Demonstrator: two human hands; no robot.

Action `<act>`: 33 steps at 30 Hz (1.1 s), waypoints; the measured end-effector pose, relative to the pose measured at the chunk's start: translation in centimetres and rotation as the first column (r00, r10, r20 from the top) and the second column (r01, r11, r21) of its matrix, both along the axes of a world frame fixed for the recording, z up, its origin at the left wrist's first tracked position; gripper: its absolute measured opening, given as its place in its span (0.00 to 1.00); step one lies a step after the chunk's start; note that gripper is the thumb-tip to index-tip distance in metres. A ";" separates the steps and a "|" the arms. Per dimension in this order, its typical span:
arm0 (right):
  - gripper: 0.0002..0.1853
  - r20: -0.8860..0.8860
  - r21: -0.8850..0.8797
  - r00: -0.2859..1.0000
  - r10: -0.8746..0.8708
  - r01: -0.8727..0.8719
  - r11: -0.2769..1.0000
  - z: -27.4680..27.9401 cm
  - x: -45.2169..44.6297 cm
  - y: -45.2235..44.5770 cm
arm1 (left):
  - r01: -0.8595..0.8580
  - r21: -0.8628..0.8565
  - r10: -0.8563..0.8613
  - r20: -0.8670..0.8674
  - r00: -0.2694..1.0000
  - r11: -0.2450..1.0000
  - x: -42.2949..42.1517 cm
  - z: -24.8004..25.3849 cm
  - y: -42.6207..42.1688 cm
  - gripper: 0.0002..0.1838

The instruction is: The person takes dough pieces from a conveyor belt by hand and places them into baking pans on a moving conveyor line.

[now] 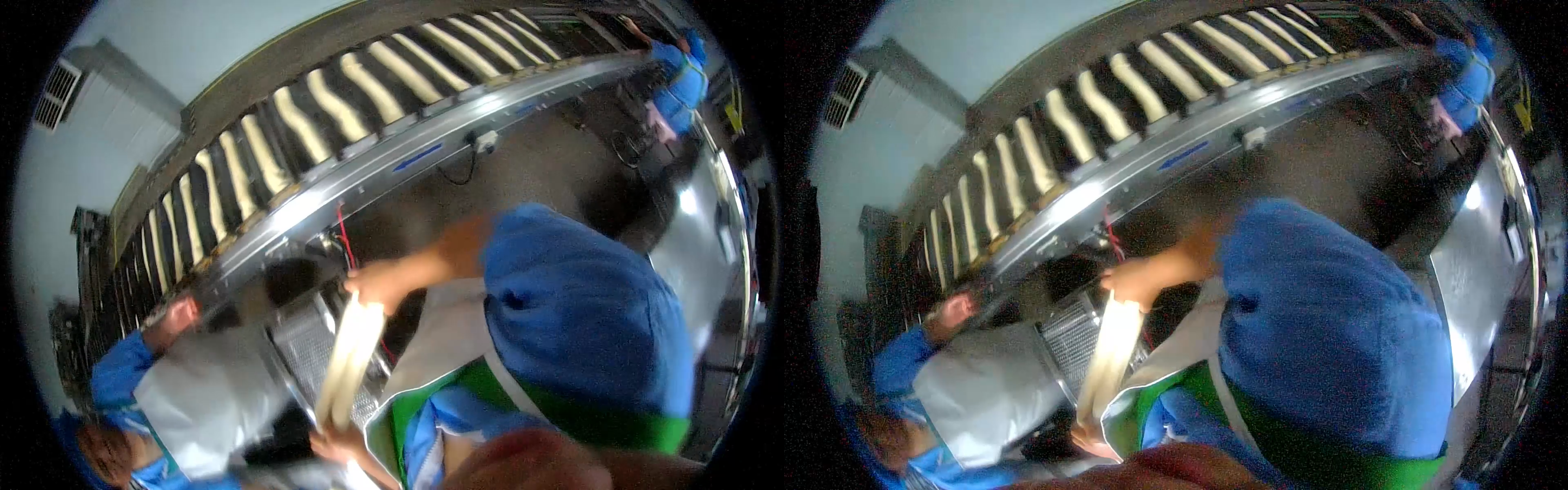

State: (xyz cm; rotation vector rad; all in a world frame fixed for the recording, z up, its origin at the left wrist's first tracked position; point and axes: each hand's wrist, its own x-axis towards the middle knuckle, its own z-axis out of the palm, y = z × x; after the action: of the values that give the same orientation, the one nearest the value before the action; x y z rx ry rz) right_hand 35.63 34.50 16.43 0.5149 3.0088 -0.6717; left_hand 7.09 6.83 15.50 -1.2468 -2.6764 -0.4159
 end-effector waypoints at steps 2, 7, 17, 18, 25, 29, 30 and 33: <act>0.15 -0.047 0.034 0.996 -0.080 0.082 0.996 0.8 5.6 -0.7 | 0.140 0.090 -0.134 -0.073 0.988 0.986 3.5 1.7 2.4 0.13; 0.15 0.219 0.027 0.941 -0.260 0.260 0.965 1.3 12.0 -1.8 | 0.618 0.092 -0.571 -0.296 0.765 0.781 6.4 1.9 9.8 0.11; 0.18 0.005 0.009 0.893 -0.450 0.450 0.893 2.3 35.7 -3.5 | 0.733 0.081 -0.677 -0.327 0.660 0.675 25.5 3.6 15.0 0.16; 0.18 -0.021 -0.016 0.879 -0.476 0.476 0.879 2.8 38.7 -3.9 | 0.725 0.078 -0.671 -0.323 0.668 0.684 28.2 4.0 16.0 0.15; 0.19 -0.177 0.174 0.699 -0.693 0.715 0.677 4.2 60.7 -8.0 | 0.975 0.105 -0.937 -0.274 0.218 0.197 51.2 9.1 26.1 0.08; 0.22 -0.128 0.082 0.468 -0.875 0.884 0.461 6.9 70.1 -10.5 | 0.992 0.128 -0.940 -0.338 0.050 0.007 62.5 10.0 32.1 0.07; 0.23 -0.120 0.048 0.363 -0.924 0.932 0.359 7.7 71.6 -11.0 | 0.985 0.165 -0.928 -0.371 0.014 -0.052 64.9 10.1 33.5 0.07; 0.24 -0.078 0.001 0.179 -0.981 0.984 0.179 9.2 76.5 -11.2 | 0.973 0.152 -0.928 -0.357 -0.109 -0.173 72.6 11.7 37.9 0.06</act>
State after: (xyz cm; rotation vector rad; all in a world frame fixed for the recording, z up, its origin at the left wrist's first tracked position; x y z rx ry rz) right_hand 112.10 23.34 25.62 2.5914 2.2482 -0.5297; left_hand 79.64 44.71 27.23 -2.7641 -0.6944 -0.8734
